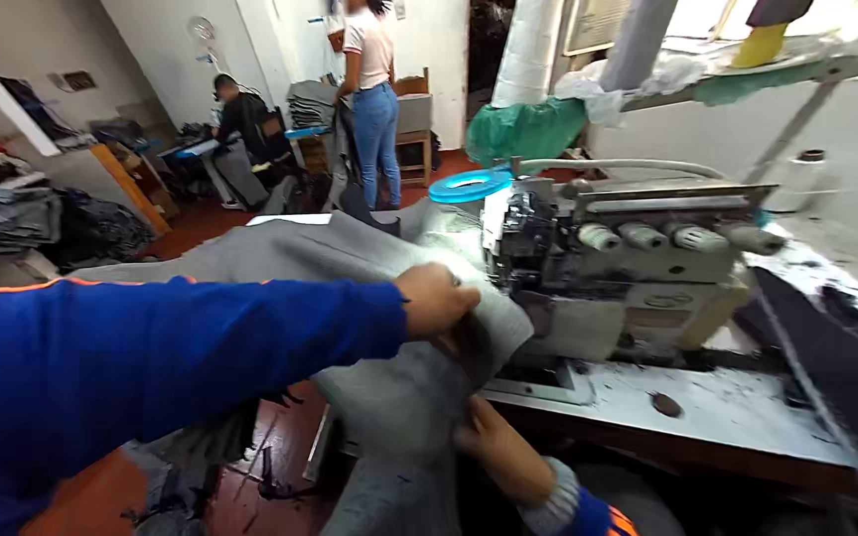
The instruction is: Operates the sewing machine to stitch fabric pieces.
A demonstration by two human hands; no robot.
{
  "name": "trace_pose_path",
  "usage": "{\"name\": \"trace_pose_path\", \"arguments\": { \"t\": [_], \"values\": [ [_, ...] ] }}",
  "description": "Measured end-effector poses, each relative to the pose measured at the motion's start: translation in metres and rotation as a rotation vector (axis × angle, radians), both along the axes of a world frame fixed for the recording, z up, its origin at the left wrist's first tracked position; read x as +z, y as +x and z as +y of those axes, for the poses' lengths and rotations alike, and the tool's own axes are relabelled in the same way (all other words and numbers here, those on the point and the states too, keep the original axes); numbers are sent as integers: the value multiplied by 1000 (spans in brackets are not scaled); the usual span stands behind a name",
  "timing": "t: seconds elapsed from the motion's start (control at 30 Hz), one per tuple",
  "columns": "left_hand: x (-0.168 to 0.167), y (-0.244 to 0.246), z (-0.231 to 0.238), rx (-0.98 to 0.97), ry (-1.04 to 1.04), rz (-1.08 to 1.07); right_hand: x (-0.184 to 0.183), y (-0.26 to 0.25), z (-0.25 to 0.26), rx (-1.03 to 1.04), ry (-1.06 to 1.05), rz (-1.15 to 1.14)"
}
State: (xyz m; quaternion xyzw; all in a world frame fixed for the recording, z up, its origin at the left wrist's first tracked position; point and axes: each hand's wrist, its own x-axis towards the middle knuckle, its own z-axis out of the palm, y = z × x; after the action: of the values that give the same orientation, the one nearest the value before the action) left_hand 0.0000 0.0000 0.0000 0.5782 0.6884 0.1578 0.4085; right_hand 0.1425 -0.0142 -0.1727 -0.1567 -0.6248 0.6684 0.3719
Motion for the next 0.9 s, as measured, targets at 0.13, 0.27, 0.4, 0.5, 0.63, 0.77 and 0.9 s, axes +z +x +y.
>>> {"name": "trace_pose_path", "arguments": {
  "t": [0.13,0.27,0.4,0.5,0.63,0.77,0.9],
  "values": [
    [-30,2,38,-314,457,404,45,-18,11,-382,-487,68],
    [-116,-50,25,-505,820,481,15,-22,-8,-407,-279,-119],
    [-126,-49,-10,-246,931,538,-22,-16,-39,-234,-212,-301],
    [-131,-30,-18,-81,977,620,-27,24,-17,-203,-112,-234],
    [-127,-18,-15,-41,986,693,2,118,39,-646,283,-463],
    [-116,-41,16,-238,1040,567,12,232,76,-1117,479,-953],
    [-133,-47,66,-361,1122,481,30,269,146,-1044,369,-1163]
  ]
}}
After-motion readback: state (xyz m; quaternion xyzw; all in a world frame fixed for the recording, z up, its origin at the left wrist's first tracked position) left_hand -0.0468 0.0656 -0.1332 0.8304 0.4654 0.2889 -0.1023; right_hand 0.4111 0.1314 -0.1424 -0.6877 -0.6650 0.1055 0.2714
